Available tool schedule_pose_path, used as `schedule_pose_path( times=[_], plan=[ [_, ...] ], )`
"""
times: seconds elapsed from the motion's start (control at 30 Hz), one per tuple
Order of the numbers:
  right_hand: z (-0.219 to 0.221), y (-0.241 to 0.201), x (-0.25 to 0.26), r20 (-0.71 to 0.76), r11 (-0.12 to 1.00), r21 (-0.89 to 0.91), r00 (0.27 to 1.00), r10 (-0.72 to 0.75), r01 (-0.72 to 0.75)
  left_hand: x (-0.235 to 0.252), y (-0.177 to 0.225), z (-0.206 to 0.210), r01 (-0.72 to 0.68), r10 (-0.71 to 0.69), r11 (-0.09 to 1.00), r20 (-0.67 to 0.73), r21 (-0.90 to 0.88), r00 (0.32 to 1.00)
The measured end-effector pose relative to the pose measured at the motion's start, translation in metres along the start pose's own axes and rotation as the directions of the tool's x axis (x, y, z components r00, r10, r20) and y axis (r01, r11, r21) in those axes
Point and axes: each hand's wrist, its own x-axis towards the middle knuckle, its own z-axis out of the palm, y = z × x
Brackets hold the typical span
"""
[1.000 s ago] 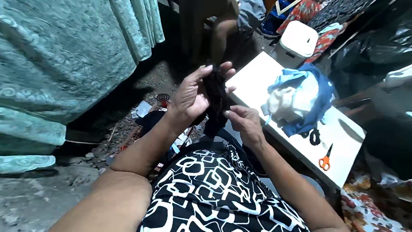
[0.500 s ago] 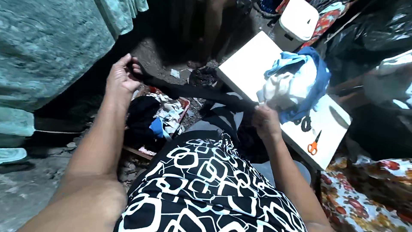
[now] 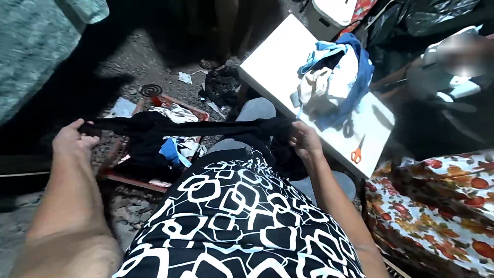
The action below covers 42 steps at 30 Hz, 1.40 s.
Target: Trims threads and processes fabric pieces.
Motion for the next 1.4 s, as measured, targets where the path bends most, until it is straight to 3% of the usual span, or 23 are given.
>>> schedule_pose_path(
  times=[0.03,0.1,0.17,0.2,0.27,0.37,0.4,0.47,0.53,0.6,0.63,0.7,0.8,0.93,1.03,1.17,1.3,1.37,1.4],
  plan=[
    [0.002,-0.001,0.000,0.007,1.000,0.001,1.000,0.004,-0.004,0.008,-0.002,-0.003,-0.011,0.016,0.969,-0.017,0.248,1.000],
    [0.007,-0.004,0.000,0.012,1.000,0.011,1.000,0.007,-0.007,0.000,-0.003,0.010,-0.090,0.094,0.741,0.029,0.666,0.995],
    [0.011,-0.005,0.001,0.017,1.000,0.007,1.000,0.002,-0.002,-0.017,-0.008,0.032,-0.317,0.202,0.510,0.247,0.799,0.948],
    [0.013,-0.005,0.002,0.016,1.000,-0.001,1.000,0.002,-0.002,-0.032,-0.012,0.048,-0.471,0.264,0.425,0.392,0.773,0.881],
    [0.016,-0.007,0.004,0.004,1.000,-0.015,1.000,0.006,-0.006,-0.066,-0.025,0.086,-0.749,0.380,0.343,0.646,0.566,0.662],
    [0.018,-0.007,0.007,-0.011,1.000,-0.019,1.000,0.012,-0.012,-0.147,-0.041,0.153,-0.908,0.473,0.386,0.810,0.164,0.347],
    [0.018,-0.007,0.008,-0.014,1.000,-0.021,1.000,0.015,-0.015,-0.179,-0.045,0.172,-0.909,0.478,0.418,0.846,0.017,0.236],
    [0.017,-0.005,0.010,-0.019,1.000,-0.020,1.000,0.022,-0.022,-0.229,-0.055,0.206,-0.840,0.485,0.444,0.872,-0.313,-0.069],
    [0.017,-0.005,0.010,-0.027,0.999,-0.019,0.999,0.027,-0.027,-0.267,-0.062,0.231,-0.767,0.410,0.385,0.839,-0.514,-0.357],
    [0.016,-0.005,0.010,-0.026,0.999,-0.018,0.999,0.030,-0.031,-0.292,-0.068,0.251,-0.727,0.285,0.278,0.777,-0.627,-0.561],
    [0.016,-0.005,0.010,-0.022,0.999,-0.018,0.999,0.030,-0.031,-0.300,-0.071,0.258,-0.715,0.217,0.232,0.752,-0.659,-0.623],
    [0.015,-0.005,0.012,-0.019,0.999,-0.028,1.000,0.025,-0.026,-0.310,-0.074,0.266,-0.725,0.069,0.168,0.741,-0.668,-0.668],
    [0.017,-0.005,0.013,-0.025,0.998,-0.054,0.999,0.022,-0.023,-0.312,-0.084,0.274,-0.772,-0.007,0.089,0.775,-0.629,-0.632],
    [0.017,0.000,0.019,0.003,0.997,-0.070,1.000,0.024,-0.024,-0.303,-0.088,0.282,-0.813,0.086,0.179,0.832,-0.554,-0.548],
    [0.019,0.000,0.022,-0.002,0.998,-0.061,0.999,0.034,-0.034,-0.300,-0.082,0.282,-0.819,0.002,0.201,0.836,-0.538,-0.549],
    [0.021,-0.002,0.023,-0.020,0.998,-0.050,0.999,0.047,-0.048,-0.303,-0.075,0.283,-0.866,-0.107,0.207,0.869,-0.456,-0.483],
    [0.019,-0.004,0.022,0.017,0.999,-0.023,0.999,0.033,-0.032,-0.302,-0.086,0.284,-0.838,0.018,0.124,0.846,-0.531,-0.533],
    [0.017,-0.005,0.021,0.034,1.000,-0.016,0.999,0.010,-0.010,-0.301,-0.089,0.282,-0.851,0.090,0.105,0.857,-0.514,-0.507],
    [0.015,-0.006,0.021,0.037,1.000,-0.028,0.999,0.001,0.000,-0.301,-0.087,0.281,-0.865,0.130,0.145,0.875,-0.481,-0.466]
  ],
)
